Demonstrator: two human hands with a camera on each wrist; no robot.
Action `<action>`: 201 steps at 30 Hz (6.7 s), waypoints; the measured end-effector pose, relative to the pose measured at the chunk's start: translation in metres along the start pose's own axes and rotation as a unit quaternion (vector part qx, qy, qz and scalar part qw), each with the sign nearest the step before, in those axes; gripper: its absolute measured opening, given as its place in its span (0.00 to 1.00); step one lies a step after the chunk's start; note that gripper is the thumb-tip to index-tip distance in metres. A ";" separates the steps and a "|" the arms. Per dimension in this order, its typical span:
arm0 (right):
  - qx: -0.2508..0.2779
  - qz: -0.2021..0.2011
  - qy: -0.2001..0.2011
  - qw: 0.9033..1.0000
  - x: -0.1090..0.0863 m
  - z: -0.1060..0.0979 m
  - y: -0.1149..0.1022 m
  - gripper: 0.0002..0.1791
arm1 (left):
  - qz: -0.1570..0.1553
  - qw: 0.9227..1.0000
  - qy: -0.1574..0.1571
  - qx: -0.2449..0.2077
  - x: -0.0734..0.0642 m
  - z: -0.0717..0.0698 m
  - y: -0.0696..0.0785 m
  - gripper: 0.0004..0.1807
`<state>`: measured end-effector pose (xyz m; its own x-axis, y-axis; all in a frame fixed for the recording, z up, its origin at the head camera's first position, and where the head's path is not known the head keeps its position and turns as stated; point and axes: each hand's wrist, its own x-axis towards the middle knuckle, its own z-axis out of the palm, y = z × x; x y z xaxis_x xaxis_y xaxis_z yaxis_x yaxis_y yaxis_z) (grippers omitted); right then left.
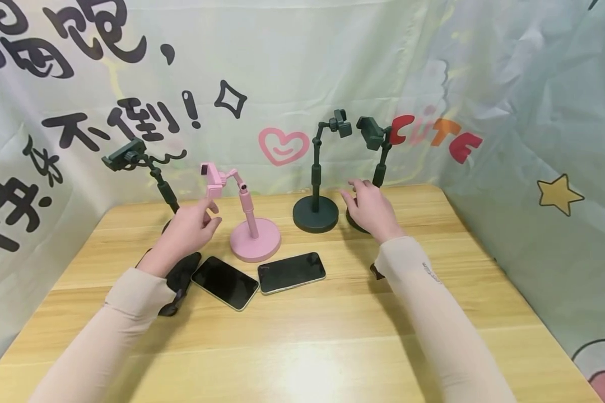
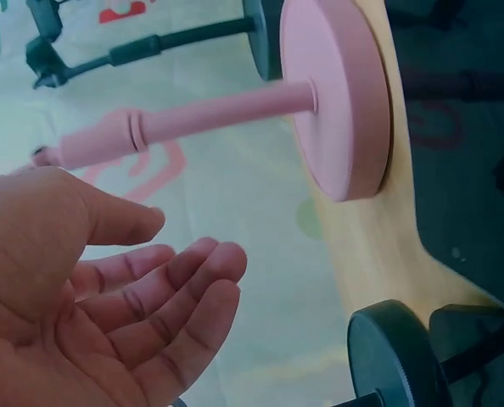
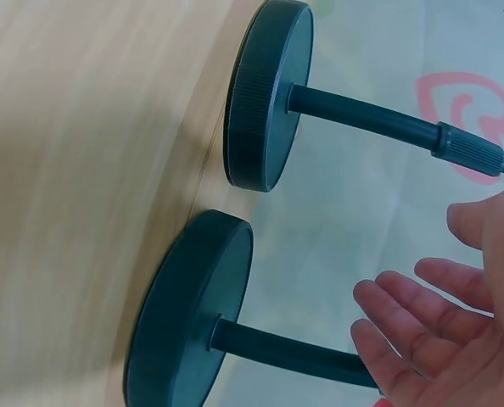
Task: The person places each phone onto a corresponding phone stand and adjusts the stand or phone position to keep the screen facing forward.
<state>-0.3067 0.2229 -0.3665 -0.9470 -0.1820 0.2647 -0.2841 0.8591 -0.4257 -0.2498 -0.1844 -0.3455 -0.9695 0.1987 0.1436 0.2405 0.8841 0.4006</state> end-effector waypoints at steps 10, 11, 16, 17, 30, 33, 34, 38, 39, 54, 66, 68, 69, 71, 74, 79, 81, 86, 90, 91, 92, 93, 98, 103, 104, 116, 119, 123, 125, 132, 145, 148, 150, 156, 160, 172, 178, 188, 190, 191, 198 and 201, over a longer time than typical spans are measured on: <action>0.049 0.000 0.037 0.998 -0.019 -0.010 0.005 0.27 | 0.044 0.998 -0.010 -0.042 -0.031 0.014 0.012 0.13; 0.054 0.001 0.043 0.998 -0.020 -0.010 0.006 0.26 | 0.051 0.998 -0.010 -0.047 -0.034 0.016 0.013 0.12; 0.072 -0.002 0.081 0.994 -0.026 -0.015 0.013 0.24 | 0.099 0.993 -0.013 -0.059 -0.044 0.027 0.018 0.12; 0.072 0.000 0.092 0.993 -0.026 -0.017 0.016 0.23 | 0.111 0.992 -0.019 -0.062 -0.046 0.028 0.019 0.12; 0.103 0.058 0.160 0.980 -0.016 -0.029 0.037 0.21 | 0.163 0.980 -0.058 -0.094 -0.064 0.050 0.039 0.11; 0.122 0.074 0.167 0.975 -0.011 -0.028 0.037 0.25 | 0.167 0.979 -0.060 -0.100 -0.067 0.056 0.041 0.11; 0.129 0.080 0.170 0.974 -0.010 -0.027 0.036 0.27 | 0.169 0.978 -0.063 -0.103 -0.068 0.058 0.042 0.12; 0.149 0.095 0.178 0.968 -0.004 -0.023 0.036 0.31 | 0.176 0.974 -0.085 -0.114 -0.071 0.065 0.047 0.14; 0.150 0.096 0.178 0.968 -0.002 -0.022 0.036 0.32 | 0.177 0.973 -0.090 -0.116 -0.072 0.066 0.048 0.15; 0.169 0.112 0.213 0.956 0.007 -0.012 0.033 0.27 | 0.171 0.972 -0.110 -0.119 -0.071 0.067 0.049 0.16; 0.153 0.097 0.229 0.956 0.005 -0.010 0.031 0.22 | 0.172 0.971 -0.112 -0.123 -0.072 0.064 0.047 0.16; 0.154 0.097 0.229 0.956 0.005 -0.010 0.030 0.21 | 0.174 0.971 -0.109 -0.122 -0.072 0.062 0.047 0.16; 0.158 0.097 0.229 0.956 0.004 -0.011 0.030 0.21 | 0.176 0.971 -0.106 -0.121 -0.072 0.062 0.047 0.16; 0.162 0.098 0.226 0.955 0.003 -0.011 0.030 0.21 | 0.179 0.972 -0.099 -0.118 -0.072 0.061 0.046 0.16; 0.165 0.099 0.221 0.956 0.001 -0.013 0.030 0.21 | 0.182 0.972 -0.095 -0.115 -0.073 0.061 0.046 0.15; 0.158 0.094 0.209 0.960 -0.005 -0.014 0.030 0.21 | 0.187 0.971 -0.101 -0.111 -0.074 0.065 0.049 0.15; 0.153 0.089 0.205 0.963 -0.008 -0.014 0.030 0.22 | 0.185 0.971 -0.103 -0.111 -0.074 0.066 0.050 0.15; 0.146 0.077 0.199 0.966 -0.014 -0.015 0.029 0.23 | 0.177 0.972 -0.104 -0.117 -0.074 0.067 0.053 0.15; 0.141 0.064 0.197 0.968 -0.017 -0.015 0.027 0.22 | 0.175 0.972 -0.107 -0.118 -0.073 0.066 0.054 0.16; 0.139 0.059 0.198 0.968 -0.018 -0.014 0.027 0.21 | 0.173 0.972 -0.108 -0.117 -0.073 0.066 0.055 0.16; 0.137 0.054 0.199 0.969 -0.019 -0.014 0.026 0.21 | 0.171 0.972 -0.110 -0.117 -0.073 0.066 0.055 0.16; 0.135 0.049 0.200 0.969 -0.019 -0.014 0.026 0.21 | 0.169 0.972 -0.111 -0.117 -0.072 0.067 0.055 0.16; 0.131 0.032 0.202 0.970 -0.023 -0.013 0.024 0.21 | 0.161 0.974 -0.115 -0.113 -0.070 0.068 0.056 0.16; 0.136 0.025 0.196 0.971 -0.027 -0.013 0.023 0.21 | 0.172 0.973 -0.106 -0.110 -0.067 0.070 0.060 0.17; 0.137 0.024 0.194 0.971 -0.027 -0.014 0.022 0.20 | 0.174 0.973 -0.105 -0.110 -0.066 0.071 0.061 0.17; 0.147 0.027 0.153 0.977 -0.038 -0.018 0.013 0.18 | 0.180 0.972 -0.106 -0.111 -0.054 0.078 0.077 0.18; 0.148 0.030 0.144 0.978 -0.040 -0.019 0.011 0.20 | 0.187 0.971 -0.109 -0.105 -0.051 0.079 0.079 0.18; 0.152 0.027 0.133 0.979 -0.043 -0.019 0.009 0.21 | 0.199 0.969 -0.111 -0.098 -0.048 0.080 0.083 0.19; 0.152 0.024 0.128 0.980 -0.045 -0.019 0.008 0.21 | 0.204 0.968 -0.111 -0.098 -0.046 0.080 0.086 0.19; 0.161 -0.001 0.115 0.980 -0.049 -0.017 -0.001 0.17 | 0.210 0.966 -0.118 -0.096 -0.042 0.083 0.098 0.21; 0.169 -0.028 0.100 0.980 -0.057 -0.014 -0.006 0.15 | 0.223 0.962 -0.122 -0.103 -0.029 0.092 0.112 0.21; 0.169 -0.032 0.100 0.980 -0.058 -0.015 -0.007 0.15 | 0.232 0.960 -0.116 -0.102 -0.024 0.095 0.114 0.21; 0.165 -0.033 0.099 0.981 -0.059 -0.015 -0.007 0.15 | 0.237 0.959 -0.116 -0.100 -0.021 0.097 0.115 0.21; 0.160 -0.038 0.095 0.982 -0.062 -0.016 -0.008 0.15 | 0.232 0.961 -0.122 -0.090 -0.012 0.104 0.120 0.23; 0.168 -0.042 0.090 0.981 -0.065 -0.016 -0.009 0.16 | 0.231 0.962 -0.121 -0.074 -0.009 0.108 0.124 0.23; 0.177 -0.052 0.070 0.980 -0.078 -0.017 -0.016 0.17 | 0.231 0.963 -0.121 -0.066 -0.001 0.120 0.133 0.25; 0.178 -0.053 0.069 0.980 -0.086 -0.020 -0.017 0.16 | 0.224 0.964 -0.128 -0.065 -0.001 0.125 0.135 0.28; 0.188 -0.064 0.063 0.978 -0.101 -0.026 -0.015 0.17 | 0.213 0.966 -0.135 -0.051 -0.004 0.135 0.146 0.31; 0.192 -0.066 0.060 0.977 -0.104 -0.027 -0.015 0.17 | 0.210 0.966 -0.139 -0.052 -0.004 0.136 0.147 0.32; 0.194 -0.066 0.059 0.977 -0.106 -0.028 -0.015 0.18 | 0.209 0.966 -0.141 -0.052 -0.005 0.137 0.148 0.32; 0.200 -0.073 0.057 0.975 -0.114 -0.032 -0.016 0.19 | 0.211 0.966 -0.144 -0.040 -0.006 0.141 0.151 0.33; 0.198 -0.076 0.056 0.976 -0.117 -0.033 -0.017 0.19 | 0.210 0.966 -0.146 -0.035 -0.007 0.142 0.152 0.34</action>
<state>-0.1863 0.2454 -0.3615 -0.8733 -0.2212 0.4340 -0.4770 0.5694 -0.6695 -0.2136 0.0088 -0.4143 -0.7551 0.6536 0.0505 0.6088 0.6707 0.4238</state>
